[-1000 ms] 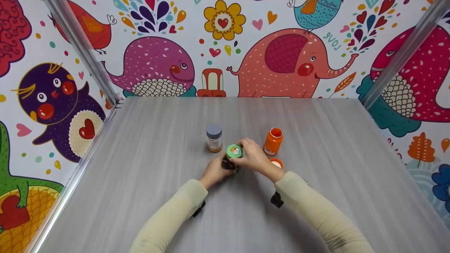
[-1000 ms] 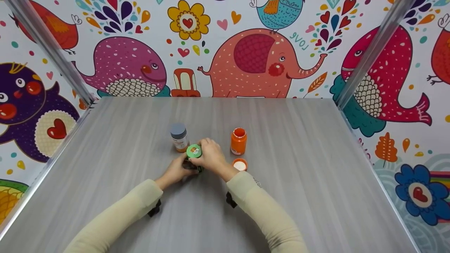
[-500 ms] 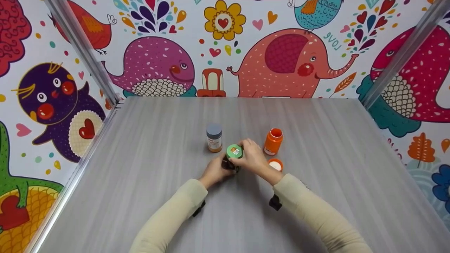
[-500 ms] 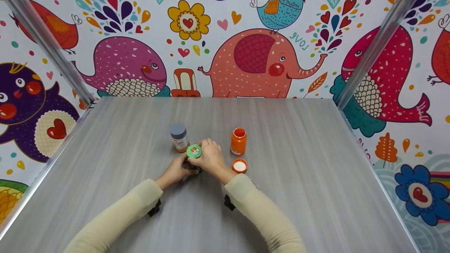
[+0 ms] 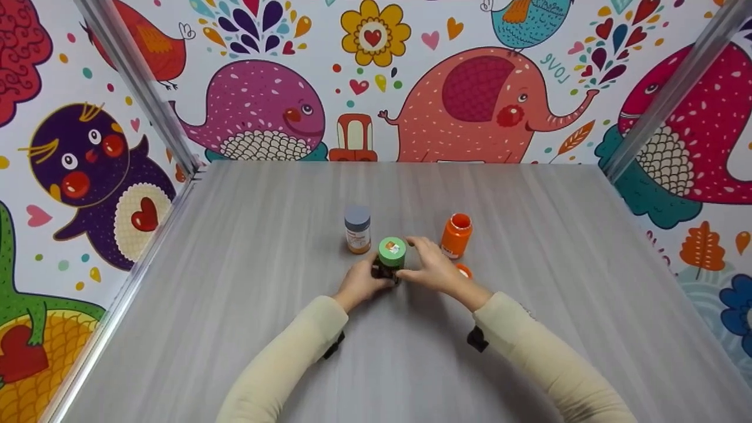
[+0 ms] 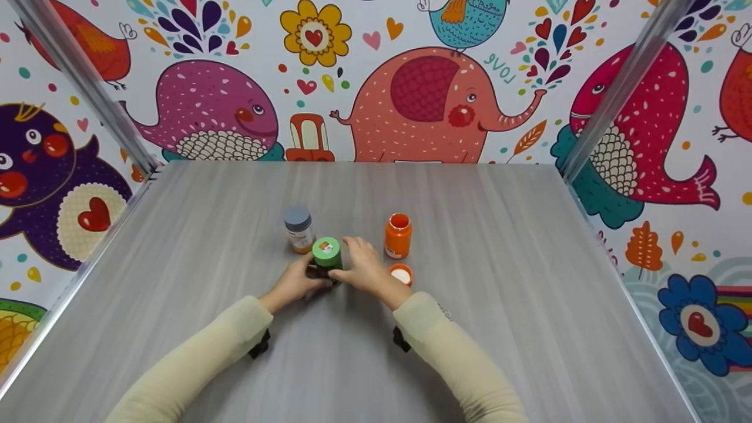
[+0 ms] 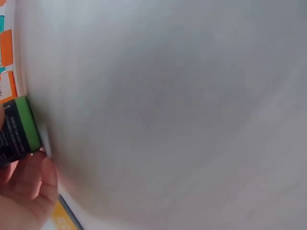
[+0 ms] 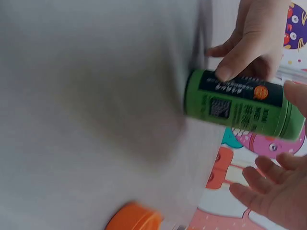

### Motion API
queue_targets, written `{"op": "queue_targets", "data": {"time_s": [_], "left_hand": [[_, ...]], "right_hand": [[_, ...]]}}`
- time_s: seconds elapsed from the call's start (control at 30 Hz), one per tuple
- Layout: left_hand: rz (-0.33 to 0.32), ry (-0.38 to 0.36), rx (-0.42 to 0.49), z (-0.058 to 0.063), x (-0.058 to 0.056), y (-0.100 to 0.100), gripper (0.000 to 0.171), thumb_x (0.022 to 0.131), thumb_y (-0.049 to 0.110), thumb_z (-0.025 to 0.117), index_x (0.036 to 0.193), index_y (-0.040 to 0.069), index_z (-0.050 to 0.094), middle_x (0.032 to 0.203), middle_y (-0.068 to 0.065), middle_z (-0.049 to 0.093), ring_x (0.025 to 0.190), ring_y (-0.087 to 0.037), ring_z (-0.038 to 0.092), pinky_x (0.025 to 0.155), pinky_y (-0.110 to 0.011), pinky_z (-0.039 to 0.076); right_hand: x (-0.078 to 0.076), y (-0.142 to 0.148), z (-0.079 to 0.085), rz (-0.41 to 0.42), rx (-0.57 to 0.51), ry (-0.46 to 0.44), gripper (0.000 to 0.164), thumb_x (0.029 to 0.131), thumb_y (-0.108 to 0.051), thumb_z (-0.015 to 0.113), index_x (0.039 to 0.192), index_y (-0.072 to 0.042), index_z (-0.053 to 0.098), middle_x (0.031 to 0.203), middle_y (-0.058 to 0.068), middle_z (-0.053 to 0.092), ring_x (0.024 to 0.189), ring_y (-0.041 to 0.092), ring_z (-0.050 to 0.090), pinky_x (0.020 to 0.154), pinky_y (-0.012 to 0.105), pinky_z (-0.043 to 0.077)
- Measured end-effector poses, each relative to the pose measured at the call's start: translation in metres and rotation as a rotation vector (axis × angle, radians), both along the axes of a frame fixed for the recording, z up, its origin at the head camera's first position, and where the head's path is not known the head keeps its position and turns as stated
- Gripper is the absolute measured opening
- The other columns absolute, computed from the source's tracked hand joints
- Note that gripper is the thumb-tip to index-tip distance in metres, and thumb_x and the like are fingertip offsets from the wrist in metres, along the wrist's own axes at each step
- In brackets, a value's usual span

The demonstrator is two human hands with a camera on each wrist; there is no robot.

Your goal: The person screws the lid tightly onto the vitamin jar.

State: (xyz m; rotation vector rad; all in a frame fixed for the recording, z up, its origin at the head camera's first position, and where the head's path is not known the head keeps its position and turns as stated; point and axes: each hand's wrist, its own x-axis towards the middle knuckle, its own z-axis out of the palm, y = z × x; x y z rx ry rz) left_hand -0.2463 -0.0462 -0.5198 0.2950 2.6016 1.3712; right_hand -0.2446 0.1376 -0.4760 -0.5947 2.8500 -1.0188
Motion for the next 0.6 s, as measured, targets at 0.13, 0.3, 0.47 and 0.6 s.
{"op": "queue_targets", "data": {"time_s": [0.13,0.3,0.47,0.6], "left_hand": [[0.038,0.001,-0.008,0.002,-0.006,0.005,0.062,0.078,0.019,0.073,0.132,0.008,0.045,0.121,-0.011,0.057,0.11,-0.024,0.054,0.095,-0.041,0.041],[0.075,0.005,-0.001,0.002,-0.013,0.012,0.062,0.078,0.018,0.073,0.132,0.005,0.045,0.122,-0.013,0.056,0.11,-0.024,0.054,0.094,-0.04,0.041],[0.108,0.063,0.007,0.001,-0.018,0.02,0.056,0.076,0.013,0.074,0.125,0.002,0.049,0.12,-0.015,0.057,0.109,-0.026,0.054,0.093,-0.04,0.042],[0.188,0.098,0.022,0.003,-0.022,0.027,0.055,0.077,0.012,0.073,0.123,0.0,0.048,0.107,-0.016,0.058,0.098,-0.026,0.055,0.085,-0.039,0.045]], "right_hand": [[0.003,0.021,-0.005,0.044,0.024,0.043,0.064,0.078,-0.023,0.073,0.127,0.006,0.044,0.124,0.021,0.05,0.115,0.034,0.046,0.098,0.048,0.038],[0.006,0.05,-0.014,0.091,0.022,0.111,0.059,0.078,-0.017,0.072,0.122,0.011,0.045,0.118,0.023,0.051,0.108,0.036,0.049,0.094,0.049,0.04],[0.007,0.074,-0.023,0.118,0.003,0.17,0.056,0.076,-0.011,0.073,0.12,0.012,0.047,0.116,0.025,0.052,0.106,0.037,0.05,0.091,0.051,0.041],[0.009,0.087,-0.026,0.101,-0.014,0.136,0.055,0.077,-0.011,0.072,0.121,0.01,0.047,0.12,0.026,0.051,0.109,0.039,0.049,0.092,0.052,0.039]]}}
